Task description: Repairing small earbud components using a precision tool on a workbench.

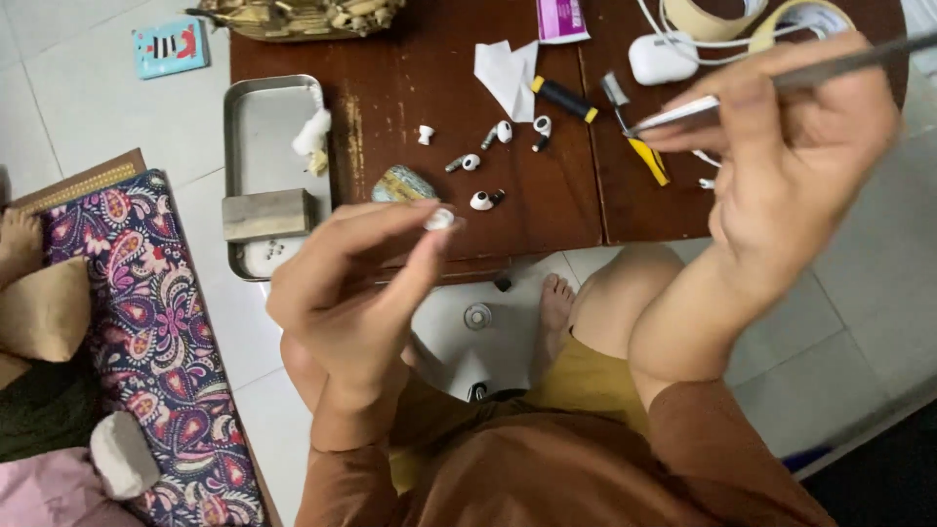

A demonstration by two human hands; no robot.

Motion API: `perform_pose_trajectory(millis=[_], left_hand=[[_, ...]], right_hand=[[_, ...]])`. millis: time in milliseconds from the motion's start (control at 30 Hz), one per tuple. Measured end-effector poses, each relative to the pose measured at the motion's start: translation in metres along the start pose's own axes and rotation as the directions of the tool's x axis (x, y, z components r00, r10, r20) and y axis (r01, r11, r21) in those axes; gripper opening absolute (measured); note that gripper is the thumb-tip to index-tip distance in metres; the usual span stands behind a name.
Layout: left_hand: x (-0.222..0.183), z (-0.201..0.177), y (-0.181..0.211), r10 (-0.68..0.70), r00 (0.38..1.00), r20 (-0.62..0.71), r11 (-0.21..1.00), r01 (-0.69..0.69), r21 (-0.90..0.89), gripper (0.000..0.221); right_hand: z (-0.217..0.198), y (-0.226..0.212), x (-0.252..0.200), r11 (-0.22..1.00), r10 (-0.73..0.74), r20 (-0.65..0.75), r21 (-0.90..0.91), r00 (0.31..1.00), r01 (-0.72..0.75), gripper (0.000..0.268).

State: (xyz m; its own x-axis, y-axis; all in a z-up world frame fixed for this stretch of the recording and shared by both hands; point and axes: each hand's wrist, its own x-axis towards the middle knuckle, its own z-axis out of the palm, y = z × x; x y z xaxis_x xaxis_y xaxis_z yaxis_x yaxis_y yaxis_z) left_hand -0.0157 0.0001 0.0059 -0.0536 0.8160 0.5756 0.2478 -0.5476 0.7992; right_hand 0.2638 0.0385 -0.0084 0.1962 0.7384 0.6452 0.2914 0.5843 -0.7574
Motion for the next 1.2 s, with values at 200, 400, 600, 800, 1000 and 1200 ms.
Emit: perform_pose_trajectory(millis=[200,400,600,800,1000,1200], left_hand=[[0.004,0.014,-0.010,-0.078,0.994,-0.076,0.995,0.072,-0.069,0.016],[0.007,0.012,0.002,-0.201,0.968,-0.150,0.967,0.172,-0.188,0.015],[0.018,-0.015,-0.021,-0.093,0.908,-0.409,0.984,0.020,-0.180,0.017],[0.018,-0.067,-0.031,-0.044,0.822,-0.567,0.997,0.005,-0.071,0.013],[0.015,-0.097,-0.033,-0.089,0.768,-0.634,0.996,0.052,-0.076,0.014],[0.016,-0.116,-0.030,-0.119,0.726,-0.677,0.993,0.085,-0.084,0.009]], right_hand=[[0.017,-0.021,0.001,0.998,0.027,0.159,0.053,0.987,-0.035,0.038],[0.024,-0.017,-0.003,0.998,0.044,0.180,0.044,0.983,-0.053,0.035],[0.061,-0.035,-0.008,0.995,0.034,0.318,0.079,0.948,-0.062,0.032],[0.113,-0.036,-0.024,0.989,0.040,0.366,0.118,0.930,-0.089,0.023],[0.165,-0.053,-0.024,0.993,-0.054,0.441,0.119,0.896,0.001,0.014],[0.208,-0.058,-0.023,0.995,-0.056,0.522,0.095,0.851,0.007,0.017]])
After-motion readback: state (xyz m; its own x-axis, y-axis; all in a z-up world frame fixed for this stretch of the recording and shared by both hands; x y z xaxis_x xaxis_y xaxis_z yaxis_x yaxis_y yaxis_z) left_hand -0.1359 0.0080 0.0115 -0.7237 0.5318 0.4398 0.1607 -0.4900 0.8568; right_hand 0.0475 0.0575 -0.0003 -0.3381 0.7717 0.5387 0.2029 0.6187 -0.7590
